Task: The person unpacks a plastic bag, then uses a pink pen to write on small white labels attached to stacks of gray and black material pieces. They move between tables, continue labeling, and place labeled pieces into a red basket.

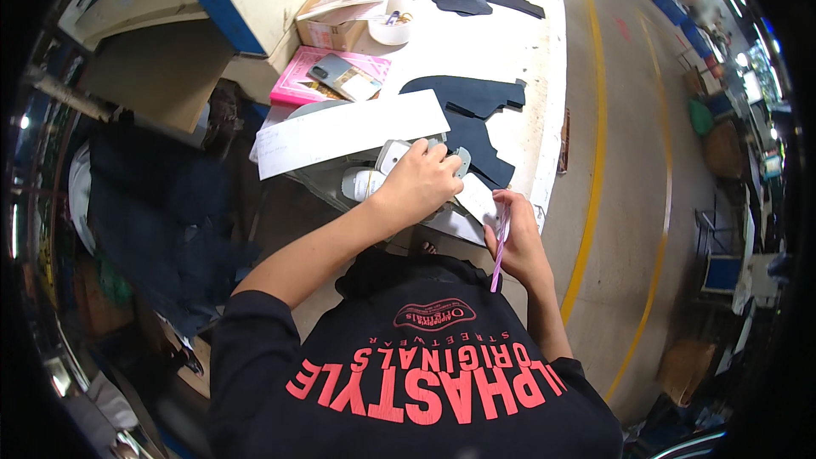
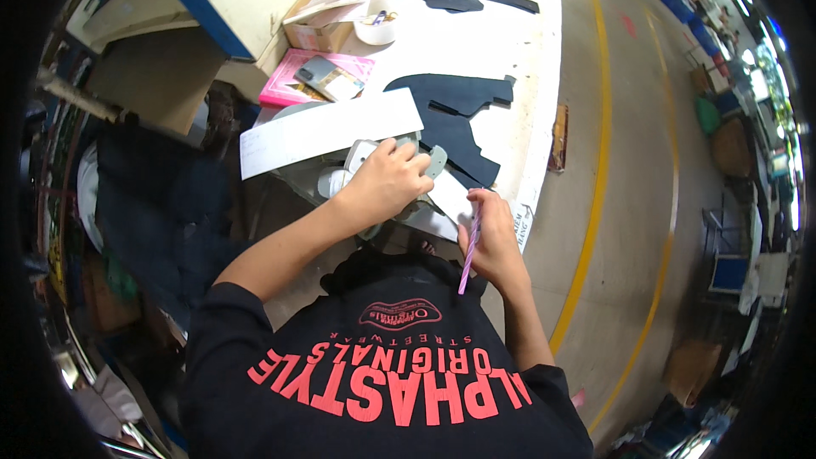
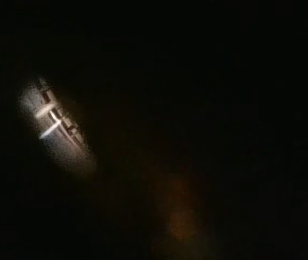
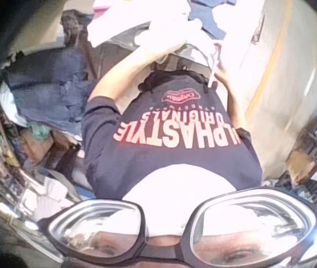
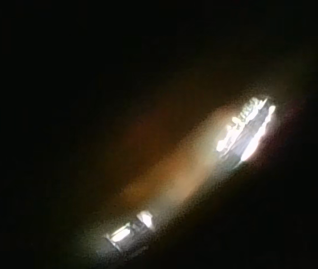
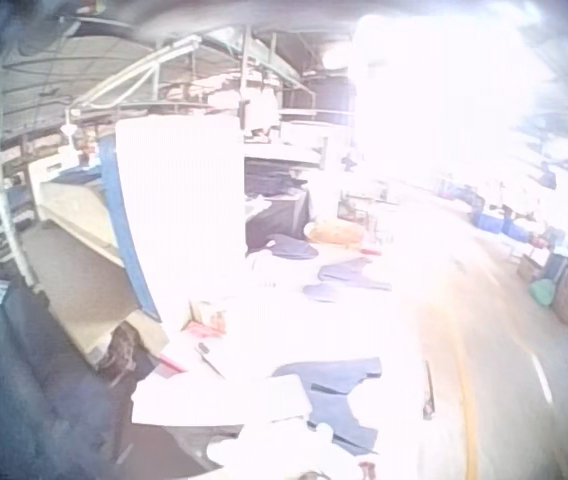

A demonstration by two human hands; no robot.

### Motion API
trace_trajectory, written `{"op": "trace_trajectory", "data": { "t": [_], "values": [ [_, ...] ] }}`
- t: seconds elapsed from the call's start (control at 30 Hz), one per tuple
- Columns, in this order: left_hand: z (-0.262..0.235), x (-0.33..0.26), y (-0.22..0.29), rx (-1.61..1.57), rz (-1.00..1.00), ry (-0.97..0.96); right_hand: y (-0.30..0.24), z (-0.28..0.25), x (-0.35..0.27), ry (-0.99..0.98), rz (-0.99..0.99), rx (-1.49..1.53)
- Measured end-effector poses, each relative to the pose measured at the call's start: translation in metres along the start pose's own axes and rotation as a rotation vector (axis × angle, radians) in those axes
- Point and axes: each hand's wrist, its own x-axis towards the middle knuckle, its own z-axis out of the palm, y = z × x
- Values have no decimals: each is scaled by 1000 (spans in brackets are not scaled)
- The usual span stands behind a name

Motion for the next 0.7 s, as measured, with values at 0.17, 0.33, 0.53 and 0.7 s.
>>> {"op": "trace_trajectory", "data": {
  "t": [0.17, 0.33, 0.53, 0.7],
  "values": [
    [-2, 5, -1, 75, 71, 14, 6, -5, 15, -42, -135, -73],
    [-6, 2, 2, 52, 56, 35, 11, -11, 19, -71, -99, -125],
    [-5, 0, 1, 73, 67, 35, 14, -16, 16, -48, -75, -122],
    [-5, 5, -3, 37, 92, 33, 14, -17, 19, -44, -132, -124]
  ]
}}
